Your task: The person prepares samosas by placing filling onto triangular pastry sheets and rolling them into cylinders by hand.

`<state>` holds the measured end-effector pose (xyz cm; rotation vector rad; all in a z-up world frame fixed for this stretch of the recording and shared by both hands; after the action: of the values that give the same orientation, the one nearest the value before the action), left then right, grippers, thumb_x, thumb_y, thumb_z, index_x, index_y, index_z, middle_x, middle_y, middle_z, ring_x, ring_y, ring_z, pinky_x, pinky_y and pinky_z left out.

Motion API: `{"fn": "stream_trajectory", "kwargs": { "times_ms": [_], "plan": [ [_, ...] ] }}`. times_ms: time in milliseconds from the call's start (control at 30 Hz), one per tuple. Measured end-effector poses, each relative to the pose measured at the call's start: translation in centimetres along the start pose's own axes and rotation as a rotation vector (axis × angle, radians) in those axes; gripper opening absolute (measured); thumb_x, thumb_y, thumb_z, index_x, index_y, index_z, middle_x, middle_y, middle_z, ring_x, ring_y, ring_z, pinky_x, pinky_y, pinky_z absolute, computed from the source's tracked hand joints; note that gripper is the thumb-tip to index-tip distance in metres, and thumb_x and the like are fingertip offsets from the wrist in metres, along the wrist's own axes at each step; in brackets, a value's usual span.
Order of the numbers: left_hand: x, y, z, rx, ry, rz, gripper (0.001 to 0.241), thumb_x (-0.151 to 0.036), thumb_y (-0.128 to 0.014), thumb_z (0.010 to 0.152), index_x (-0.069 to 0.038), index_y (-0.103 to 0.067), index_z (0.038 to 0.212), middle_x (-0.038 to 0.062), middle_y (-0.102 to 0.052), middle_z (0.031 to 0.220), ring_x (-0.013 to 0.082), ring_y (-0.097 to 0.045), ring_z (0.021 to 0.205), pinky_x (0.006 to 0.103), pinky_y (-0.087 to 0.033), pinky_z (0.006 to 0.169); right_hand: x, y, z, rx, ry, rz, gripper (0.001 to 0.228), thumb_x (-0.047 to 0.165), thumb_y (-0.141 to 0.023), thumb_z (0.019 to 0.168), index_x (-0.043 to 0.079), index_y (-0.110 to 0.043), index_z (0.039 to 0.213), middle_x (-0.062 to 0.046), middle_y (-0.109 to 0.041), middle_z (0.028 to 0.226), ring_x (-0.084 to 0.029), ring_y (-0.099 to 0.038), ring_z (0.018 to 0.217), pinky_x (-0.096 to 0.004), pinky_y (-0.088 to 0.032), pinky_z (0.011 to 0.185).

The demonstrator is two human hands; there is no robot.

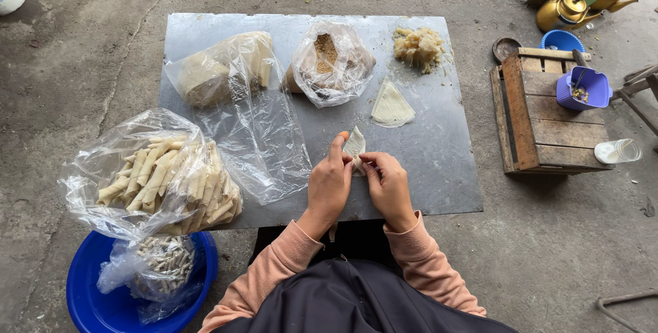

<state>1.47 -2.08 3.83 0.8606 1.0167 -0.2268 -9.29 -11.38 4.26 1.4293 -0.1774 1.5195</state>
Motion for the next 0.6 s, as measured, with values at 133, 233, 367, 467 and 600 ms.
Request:
{"fn": "stream_trajectory", "kwargs": {
  "times_ms": [133, 233, 367, 467, 600],
  "plan": [
    [0.1, 0.1, -0.1, 0.014, -0.008, -0.039, 0.058, -0.004, -0.068, 0.092, -0.006, -0.044, 0.145, 0.009, -0.074, 0.095, 0.0302, -0.074, 0.085, 0.0404, -0.057, 0.072, 1.2, -0.6, -0.3, -0.045, 0.148, -0.125, 0.014, -0.001, -0.068, 0.091, 0.001, -0.073, 0.104, -0.013, -0.072, 0.101, -0.030, -0.071, 0.090, -0.036, -0.056, 0.078],
    [0.1, 0.7, -0.5, 0.034, -0.106, -0.078, 0.061, 0.000, -0.066, 0.089, -0.006, -0.043, 0.146, 0.010, -0.073, 0.100, 0.0307, -0.072, 0.091, 0.0416, -0.056, 0.077, 1.1, -0.9, -0.4, -0.019, 0.185, -0.200, 0.017, -0.004, -0.067, 0.088, 0.001, -0.074, 0.102, -0.013, -0.071, 0.100, -0.031, -0.070, 0.090, -0.038, -0.056, 0.079],
    [0.4, 0.7, -0.9, 0.101, -0.252, 0.006, 0.065, 0.000, -0.068, 0.083, -0.009, -0.047, 0.144, 0.005, -0.072, 0.098, 0.0268, -0.068, 0.095, 0.0422, -0.051, 0.085, 0.8, -0.4, 0.0, 0.075, 0.229, -0.178, 0.022, -0.007, -0.065, 0.085, 0.001, -0.072, 0.104, -0.013, -0.069, 0.104, -0.031, -0.069, 0.094, -0.038, -0.056, 0.083],
    [0.4, 0.3, -0.9, 0.057, -0.315, 0.133, 0.056, -0.007, -0.071, 0.087, -0.013, -0.053, 0.140, -0.001, -0.071, 0.093, 0.0188, -0.067, 0.094, 0.0385, -0.045, 0.087, 1.3, -0.2, 0.5, 0.153, 0.247, -0.156, 0.020, -0.003, -0.070, 0.085, 0.000, -0.072, 0.105, -0.013, -0.067, 0.102, -0.031, -0.067, 0.093, -0.038, -0.054, 0.084],
    [0.5, 0.3, -0.8, -0.042, -0.258, 0.233, 0.042, -0.010, -0.069, 0.091, -0.016, -0.061, 0.132, -0.006, -0.071, 0.092, 0.0137, -0.065, 0.097, 0.0361, -0.035, 0.091, 2.2, 0.3, 0.7, 0.232, 0.257, -0.122, 0.034, 0.003, -0.078, 0.072, -0.003, -0.070, 0.105, -0.017, -0.064, 0.099, -0.034, -0.063, 0.090, -0.040, -0.051, 0.080]
  ]
}}
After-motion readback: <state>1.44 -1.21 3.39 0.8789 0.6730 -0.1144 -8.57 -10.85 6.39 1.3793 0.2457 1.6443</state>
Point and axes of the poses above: each hand's wrist, its own z-axis towards the middle knuckle, its own y-axis out of the back of the hand, x = y × z, the point moved 6 cm from there along z, towards the middle knuckle
